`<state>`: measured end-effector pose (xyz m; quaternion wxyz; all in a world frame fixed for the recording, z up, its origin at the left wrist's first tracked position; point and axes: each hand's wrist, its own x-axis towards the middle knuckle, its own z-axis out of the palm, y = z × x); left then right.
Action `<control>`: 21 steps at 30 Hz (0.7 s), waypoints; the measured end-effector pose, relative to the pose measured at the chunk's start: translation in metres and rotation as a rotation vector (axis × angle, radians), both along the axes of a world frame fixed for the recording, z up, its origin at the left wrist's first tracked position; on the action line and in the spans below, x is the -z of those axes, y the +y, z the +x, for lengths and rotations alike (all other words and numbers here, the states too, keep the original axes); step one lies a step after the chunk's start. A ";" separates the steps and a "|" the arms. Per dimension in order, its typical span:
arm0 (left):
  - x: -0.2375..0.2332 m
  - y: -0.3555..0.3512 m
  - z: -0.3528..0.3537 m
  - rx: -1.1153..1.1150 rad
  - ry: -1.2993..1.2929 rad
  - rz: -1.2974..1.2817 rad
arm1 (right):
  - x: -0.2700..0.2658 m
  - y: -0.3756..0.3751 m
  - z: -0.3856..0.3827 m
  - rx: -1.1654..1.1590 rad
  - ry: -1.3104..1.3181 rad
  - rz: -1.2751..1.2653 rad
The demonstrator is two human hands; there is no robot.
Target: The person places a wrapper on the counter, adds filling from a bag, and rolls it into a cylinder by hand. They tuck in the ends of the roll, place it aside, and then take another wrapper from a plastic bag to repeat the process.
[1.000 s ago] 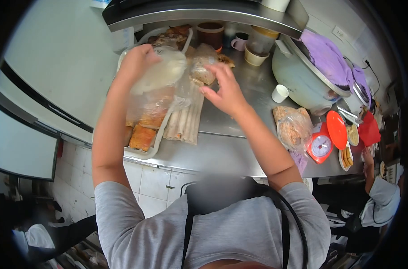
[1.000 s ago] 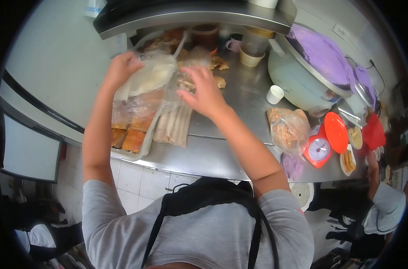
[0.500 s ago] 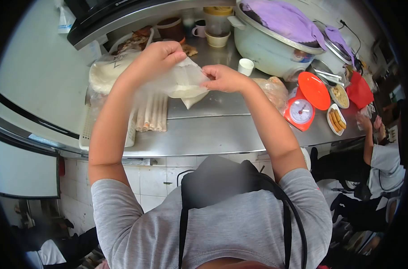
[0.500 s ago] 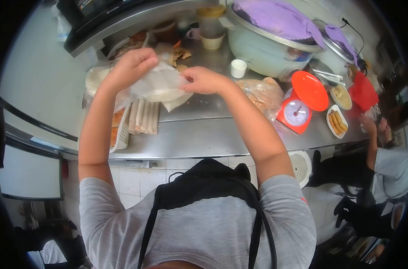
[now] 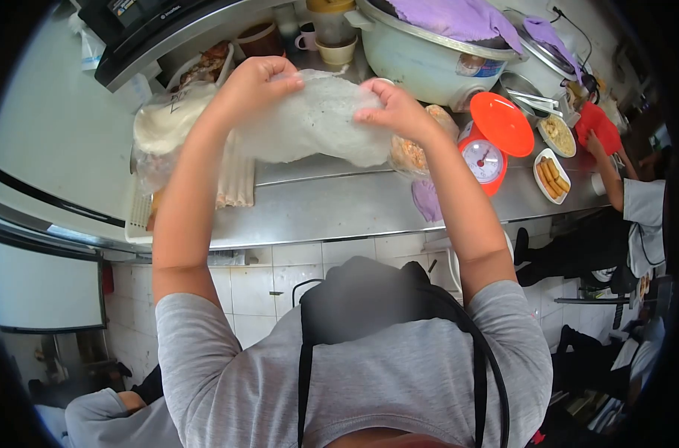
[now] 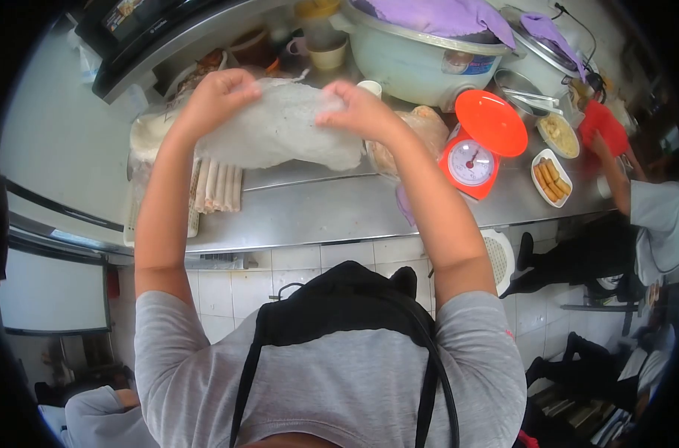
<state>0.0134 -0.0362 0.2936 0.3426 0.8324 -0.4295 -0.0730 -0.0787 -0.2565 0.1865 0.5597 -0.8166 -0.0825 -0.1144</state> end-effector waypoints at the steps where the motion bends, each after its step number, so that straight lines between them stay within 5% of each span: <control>1: 0.000 -0.001 0.000 -0.011 0.041 -0.006 | 0.005 -0.004 0.000 -0.046 0.029 -0.083; 7: 0.056 -0.020 0.051 0.006 -0.026 0.063 | 0.021 -0.012 0.007 0.323 0.167 -0.199; 11: 0.080 -0.020 0.042 0.005 0.041 -0.110 | -0.003 -0.001 -0.022 0.396 -0.044 -0.345; 15: 0.141 0.009 0.029 0.063 0.035 -0.266 | 0.010 0.046 -0.059 0.373 -0.263 -0.640; 21: 0.268 0.080 0.030 -0.101 -0.063 -0.069 | 0.126 0.141 -0.061 -0.147 0.072 -0.612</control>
